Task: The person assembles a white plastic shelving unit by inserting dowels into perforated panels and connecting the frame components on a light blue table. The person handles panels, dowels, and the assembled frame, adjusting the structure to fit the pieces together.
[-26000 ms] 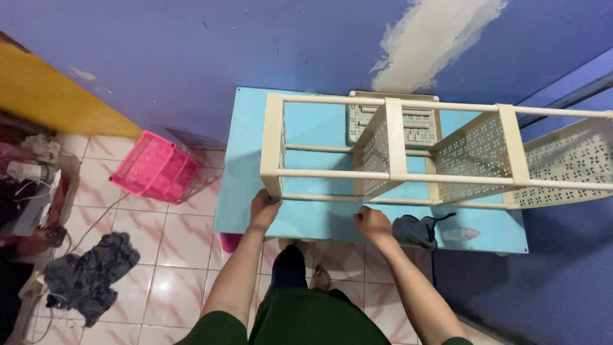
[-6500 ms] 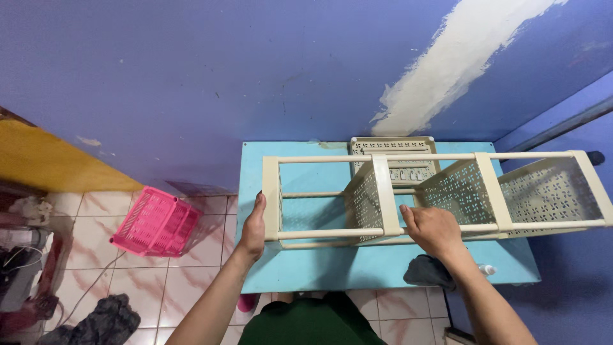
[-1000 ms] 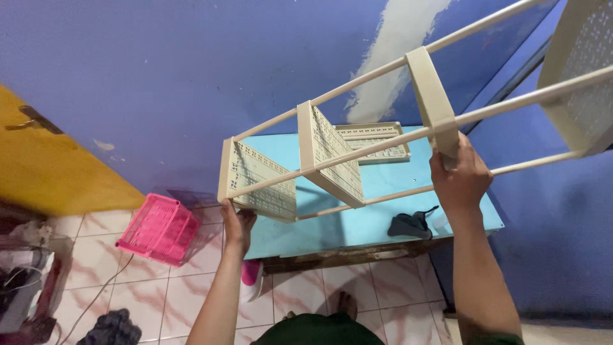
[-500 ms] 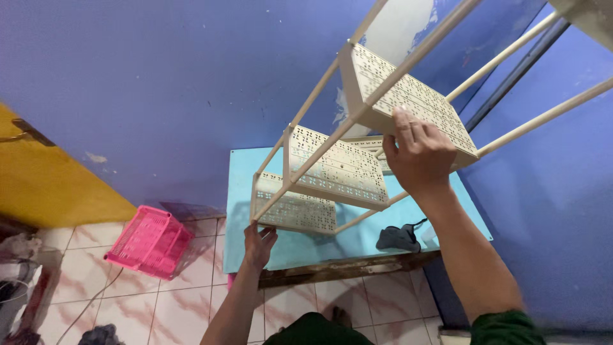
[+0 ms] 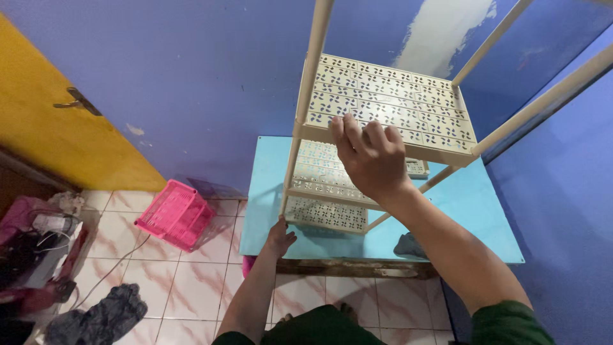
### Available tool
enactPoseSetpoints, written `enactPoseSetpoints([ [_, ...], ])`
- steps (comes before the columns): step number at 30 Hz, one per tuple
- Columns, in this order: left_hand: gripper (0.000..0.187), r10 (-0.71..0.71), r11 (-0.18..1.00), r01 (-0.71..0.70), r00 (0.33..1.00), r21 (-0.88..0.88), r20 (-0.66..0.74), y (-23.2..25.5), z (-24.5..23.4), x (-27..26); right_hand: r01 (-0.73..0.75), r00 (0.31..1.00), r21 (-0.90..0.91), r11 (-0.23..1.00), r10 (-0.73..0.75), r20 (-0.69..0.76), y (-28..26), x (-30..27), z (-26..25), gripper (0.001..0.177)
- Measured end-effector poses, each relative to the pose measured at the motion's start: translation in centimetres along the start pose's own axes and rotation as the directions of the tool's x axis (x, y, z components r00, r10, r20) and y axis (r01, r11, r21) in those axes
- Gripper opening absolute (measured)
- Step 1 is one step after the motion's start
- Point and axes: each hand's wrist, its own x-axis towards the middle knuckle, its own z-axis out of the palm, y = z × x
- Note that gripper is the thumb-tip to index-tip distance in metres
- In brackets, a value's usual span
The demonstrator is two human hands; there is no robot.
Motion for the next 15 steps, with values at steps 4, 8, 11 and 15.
enactPoseSetpoints([
  [4, 0.081, 0.049, 0.997, -0.052, 0.997, 0.064, 0.058, 1.0, -1.4, 0.0, 0.028, 0.998, 0.038, 0.999, -0.03, 0.047, -2.0, 0.4, 0.7, 0.039],
  [8, 0.083, 0.119, 0.955, -0.113, 0.993, 0.275, -0.007, 3.6, -2.0, -0.5, 0.041, 0.997, 0.067, 0.997, -0.045, 0.056, -3.7, 1.1, 1.7, 0.04],
  [11, 0.088, 0.345, 0.9, -0.301, 0.934, 0.316, -0.092, 7.9, -0.9, -3.3, 0.038, 0.999, 0.079, 0.996, -0.041, 0.027, -4.9, 1.6, 2.3, 0.041],
  [15, 0.081, 0.836, 0.439, -0.841, 0.511, 0.317, 0.198, 14.8, 2.6, -10.8, 0.004, 1.0, 0.076, 0.997, -0.007, 0.03, -5.0, 1.6, 2.6, 0.041],
])
